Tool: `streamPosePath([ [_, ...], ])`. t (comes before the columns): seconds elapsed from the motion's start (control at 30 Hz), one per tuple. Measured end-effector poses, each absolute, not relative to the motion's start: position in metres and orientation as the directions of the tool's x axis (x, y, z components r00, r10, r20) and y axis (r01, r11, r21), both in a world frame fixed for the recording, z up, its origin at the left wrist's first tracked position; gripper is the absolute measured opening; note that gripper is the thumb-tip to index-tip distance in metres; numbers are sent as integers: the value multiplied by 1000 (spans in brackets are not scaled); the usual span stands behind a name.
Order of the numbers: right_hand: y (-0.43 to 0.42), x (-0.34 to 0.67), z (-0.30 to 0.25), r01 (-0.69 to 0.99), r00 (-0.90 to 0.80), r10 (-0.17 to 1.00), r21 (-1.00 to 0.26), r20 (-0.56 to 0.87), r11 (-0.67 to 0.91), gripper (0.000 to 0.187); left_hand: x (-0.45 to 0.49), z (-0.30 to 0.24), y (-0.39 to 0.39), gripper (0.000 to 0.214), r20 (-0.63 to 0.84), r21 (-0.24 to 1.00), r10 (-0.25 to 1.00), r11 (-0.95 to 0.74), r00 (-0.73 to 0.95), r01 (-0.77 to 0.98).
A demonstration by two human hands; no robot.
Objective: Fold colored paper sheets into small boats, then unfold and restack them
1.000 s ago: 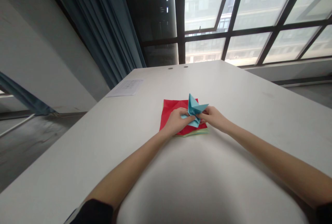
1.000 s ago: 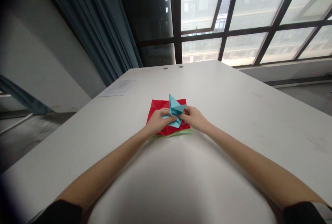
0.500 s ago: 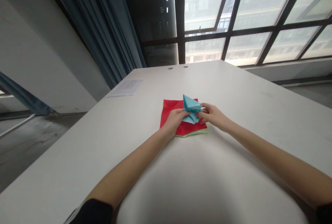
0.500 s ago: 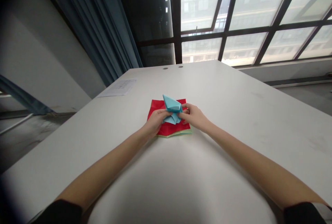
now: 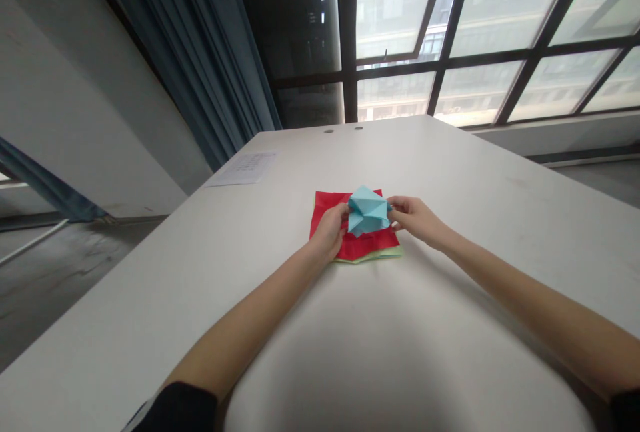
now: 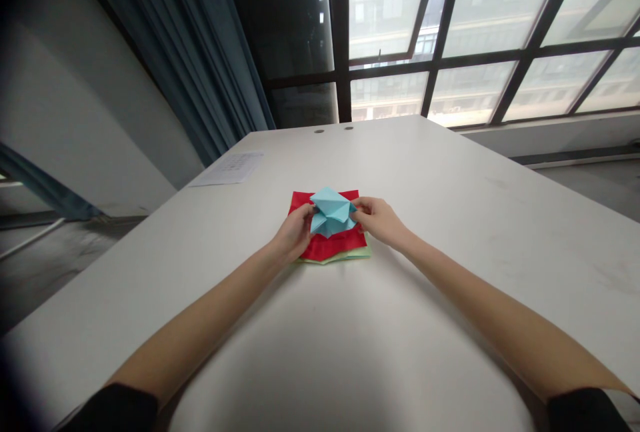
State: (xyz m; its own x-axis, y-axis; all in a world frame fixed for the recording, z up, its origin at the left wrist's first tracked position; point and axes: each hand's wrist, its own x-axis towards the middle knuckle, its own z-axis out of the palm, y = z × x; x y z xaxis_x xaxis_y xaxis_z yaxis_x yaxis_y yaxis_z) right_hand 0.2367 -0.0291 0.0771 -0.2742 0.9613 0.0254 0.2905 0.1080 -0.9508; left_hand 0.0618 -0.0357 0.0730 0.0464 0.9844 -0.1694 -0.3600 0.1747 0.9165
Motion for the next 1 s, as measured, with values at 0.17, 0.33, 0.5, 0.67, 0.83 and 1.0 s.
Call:
streamPosePath([
  [0.17,-24,242,73,391,-258,962,-900,95,194,14,62,72,-38,8,-154,950,986,167,72,-263],
  [0.33,-25,241,80,250,-222,974,-968,-52,6,22,61,74,-40,5,-150,941,979,183,135,-285],
  [0.5,-27,242,84,111,-213,962,-983,-169,-148,17,57,74,-39,6,-174,899,973,220,152,-378],
  [0.67,-24,250,80,86,-251,954,-986,-163,-146,19,51,71,-35,8,-192,922,980,197,48,-334],
  [0.83,-23,252,78,63,-279,945,-985,-173,-162,18,47,67,-32,16,-43,989,996,31,-80,-146],
  [1.0,-24,249,81,117,-279,954,-990,-110,-80,23,45,67,-32,9,176,981,978,-164,-115,106],
])
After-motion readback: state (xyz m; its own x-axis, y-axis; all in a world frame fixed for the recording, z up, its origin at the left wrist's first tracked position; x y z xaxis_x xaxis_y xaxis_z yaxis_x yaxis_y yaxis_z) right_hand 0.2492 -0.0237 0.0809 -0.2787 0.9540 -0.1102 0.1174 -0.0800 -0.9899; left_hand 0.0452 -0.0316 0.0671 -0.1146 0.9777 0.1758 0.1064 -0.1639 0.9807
